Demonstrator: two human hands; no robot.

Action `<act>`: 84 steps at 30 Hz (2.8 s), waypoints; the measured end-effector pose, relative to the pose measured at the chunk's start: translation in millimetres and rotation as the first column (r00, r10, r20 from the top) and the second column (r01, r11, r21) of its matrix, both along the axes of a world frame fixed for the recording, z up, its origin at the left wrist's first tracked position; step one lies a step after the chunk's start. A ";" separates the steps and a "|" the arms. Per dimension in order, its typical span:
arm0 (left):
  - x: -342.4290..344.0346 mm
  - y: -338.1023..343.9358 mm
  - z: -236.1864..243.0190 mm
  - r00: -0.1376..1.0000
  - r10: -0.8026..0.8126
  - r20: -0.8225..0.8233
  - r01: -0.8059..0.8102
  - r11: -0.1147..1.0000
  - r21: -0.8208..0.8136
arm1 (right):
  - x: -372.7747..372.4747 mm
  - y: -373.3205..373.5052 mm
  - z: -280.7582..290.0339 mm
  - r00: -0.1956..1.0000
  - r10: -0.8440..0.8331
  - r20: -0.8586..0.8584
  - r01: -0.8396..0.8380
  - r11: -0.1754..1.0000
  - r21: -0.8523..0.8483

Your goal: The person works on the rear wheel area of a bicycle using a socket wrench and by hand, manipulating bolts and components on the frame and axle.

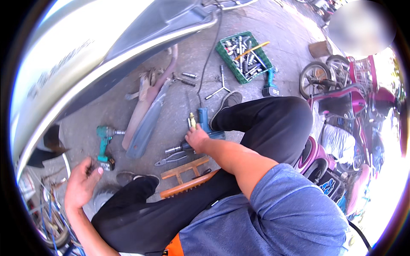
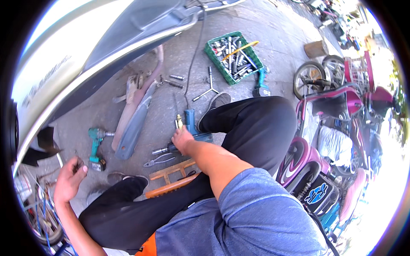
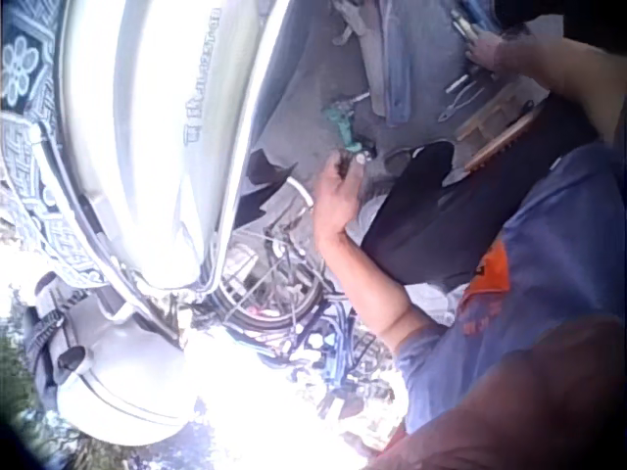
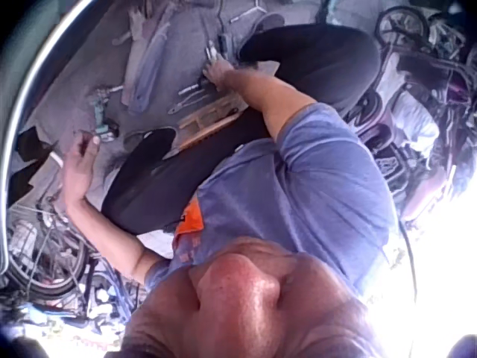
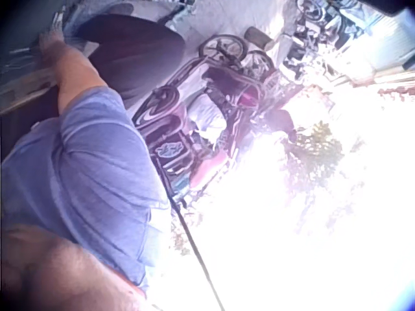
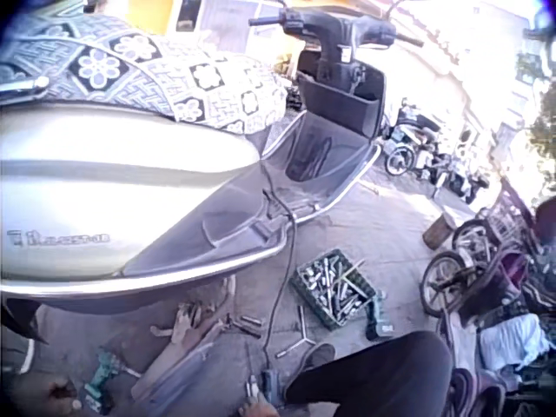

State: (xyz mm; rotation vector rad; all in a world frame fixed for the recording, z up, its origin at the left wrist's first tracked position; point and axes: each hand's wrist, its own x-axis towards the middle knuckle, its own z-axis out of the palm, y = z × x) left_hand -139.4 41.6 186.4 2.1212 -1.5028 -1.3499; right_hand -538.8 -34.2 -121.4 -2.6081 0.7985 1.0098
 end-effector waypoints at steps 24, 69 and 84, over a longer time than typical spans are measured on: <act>-2.4 -71.2 -39.2 0.996 -0.028 -0.079 0.040 0.988 0.151 | 19.3 -103.6 -42.2 0.997 -0.038 -0.072 0.020 0.970 -0.241; 46.3 75.0 -13.4 0.994 -0.107 0.015 0.107 0.994 -0.002 | -196.4 -29.1 170.5 0.783 -0.619 -0.062 0.622 0.780 0.068; 121.6 160.9 -95.8 0.840 0.542 0.007 -0.528 0.815 0.238 | -74.2 -5.5 -85.4 0.416 -0.908 0.044 0.909 0.416 0.006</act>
